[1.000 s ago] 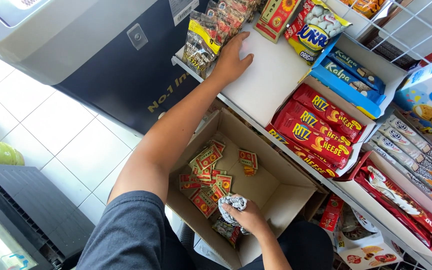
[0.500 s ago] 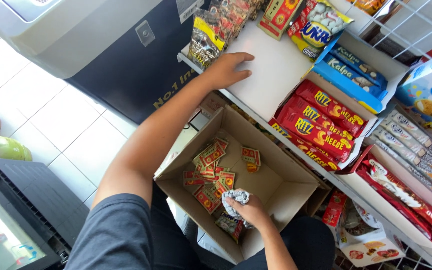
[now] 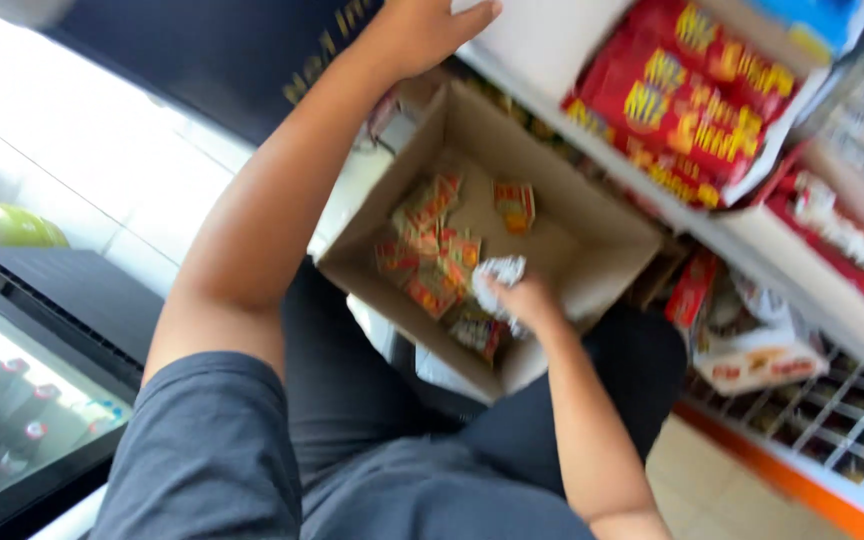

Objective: The person is taking snack packets from a box on the floor and placing them onto grocery shelves.

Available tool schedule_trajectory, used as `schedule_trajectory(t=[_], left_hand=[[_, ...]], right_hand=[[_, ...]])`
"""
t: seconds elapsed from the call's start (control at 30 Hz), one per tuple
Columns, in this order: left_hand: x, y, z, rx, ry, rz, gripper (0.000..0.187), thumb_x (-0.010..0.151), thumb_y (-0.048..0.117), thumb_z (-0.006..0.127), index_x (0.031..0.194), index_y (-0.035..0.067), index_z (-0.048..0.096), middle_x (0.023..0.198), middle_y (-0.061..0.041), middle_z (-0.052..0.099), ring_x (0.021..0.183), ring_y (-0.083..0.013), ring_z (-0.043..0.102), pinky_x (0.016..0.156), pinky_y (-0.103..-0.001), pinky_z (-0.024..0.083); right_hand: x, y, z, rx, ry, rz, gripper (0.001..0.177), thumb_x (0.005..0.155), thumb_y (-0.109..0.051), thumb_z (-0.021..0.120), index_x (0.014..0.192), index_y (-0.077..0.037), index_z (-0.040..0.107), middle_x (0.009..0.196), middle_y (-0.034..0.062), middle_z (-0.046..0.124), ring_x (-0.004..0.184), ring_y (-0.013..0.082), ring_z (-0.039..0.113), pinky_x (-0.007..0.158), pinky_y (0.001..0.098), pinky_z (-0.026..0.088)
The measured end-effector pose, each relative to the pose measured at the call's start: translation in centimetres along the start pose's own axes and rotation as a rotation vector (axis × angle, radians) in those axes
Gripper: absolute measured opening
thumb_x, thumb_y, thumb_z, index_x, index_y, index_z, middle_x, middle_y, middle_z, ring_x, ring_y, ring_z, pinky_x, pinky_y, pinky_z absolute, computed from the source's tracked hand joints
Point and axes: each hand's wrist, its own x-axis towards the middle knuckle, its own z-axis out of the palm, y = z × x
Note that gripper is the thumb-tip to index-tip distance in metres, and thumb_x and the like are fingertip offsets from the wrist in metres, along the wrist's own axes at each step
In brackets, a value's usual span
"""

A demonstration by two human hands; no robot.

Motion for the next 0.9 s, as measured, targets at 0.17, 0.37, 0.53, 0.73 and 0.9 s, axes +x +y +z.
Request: schedule_trajectory(t=[0.17, 0.37, 0.53, 0.73, 0.9], left_hand=[[-12.5, 12.5, -2.2, -0.507, -0.065, 0.049, 0.038, 0.111, 0.024, 0.063, 0.143, 0.003, 0.06, 0.128, -0.009, 0.072, 0.119, -0.0165, 0.069, 0.106, -0.034, 0.056], [-27.3, 9.2, 9.2, -1.402, 0.086, -0.65, 0.046, 0.104, 0.022, 0.062, 0.145, 0.004, 0.052, 0.14, -0.009, 0.065, 0.127, -0.0198, 0.065, 0.113, -0.036, 0.051], [-29.5, 4.5, 14.3, -1.307, 0.011, -0.619, 0.043, 0.106, 0.017, 0.064, 0.145, 0.002, 0.055, 0.14, -0.007, 0.064, 0.126, -0.0148, 0.06, 0.11, -0.033, 0.048], [-25.6, 3.9, 11.7, -1.371, 0.057, -0.835, 0.048, 0.103, 0.021, 0.062, 0.146, 0.006, 0.051, 0.136, -0.005, 0.066, 0.122, -0.0138, 0.063, 0.102, -0.031, 0.049], [-25.4, 2.5, 12.4, -1.364, 0.051, -0.835, 0.048, 0.104, 0.022, 0.062, 0.147, 0.005, 0.05, 0.139, -0.005, 0.064, 0.122, -0.0128, 0.061, 0.104, -0.03, 0.048]], right_hand=[[1.0, 1.8, -0.8, -0.165, 0.141, 0.117, 0.063, 0.093, -0.066, 0.07, 0.096, -0.004, 0.078, 0.091, 0.0203, 0.076, 0.087, 0.0341, 0.072, 0.082, 0.0442, 0.057], [8.4, 8.7, 5.1, -0.102, 0.064, -0.056, 0.044, 0.087, -0.047, 0.073, 0.1, -0.005, 0.074, 0.09, 0.0183, 0.075, 0.084, 0.0321, 0.073, 0.08, 0.0474, 0.055], [19.1, 11.8, 2.3, -0.07, 0.203, 0.025, 0.033, 0.094, -0.035, 0.067, 0.105, -0.006, 0.076, 0.096, 0.0156, 0.076, 0.091, 0.0294, 0.074, 0.084, 0.0472, 0.056], [27.0, 14.4, 0.9, -0.181, 0.283, 0.089, 0.044, 0.092, -0.034, 0.073, 0.123, -0.003, 0.07, 0.118, 0.0252, 0.071, 0.109, 0.0396, 0.068, 0.094, 0.0481, 0.053], [31.4, 19.6, 1.9, -0.218, 0.322, -0.053, 0.041, 0.09, -0.029, 0.073, 0.125, -0.007, 0.069, 0.121, 0.0225, 0.068, 0.11, 0.0398, 0.065, 0.092, 0.0496, 0.05]])
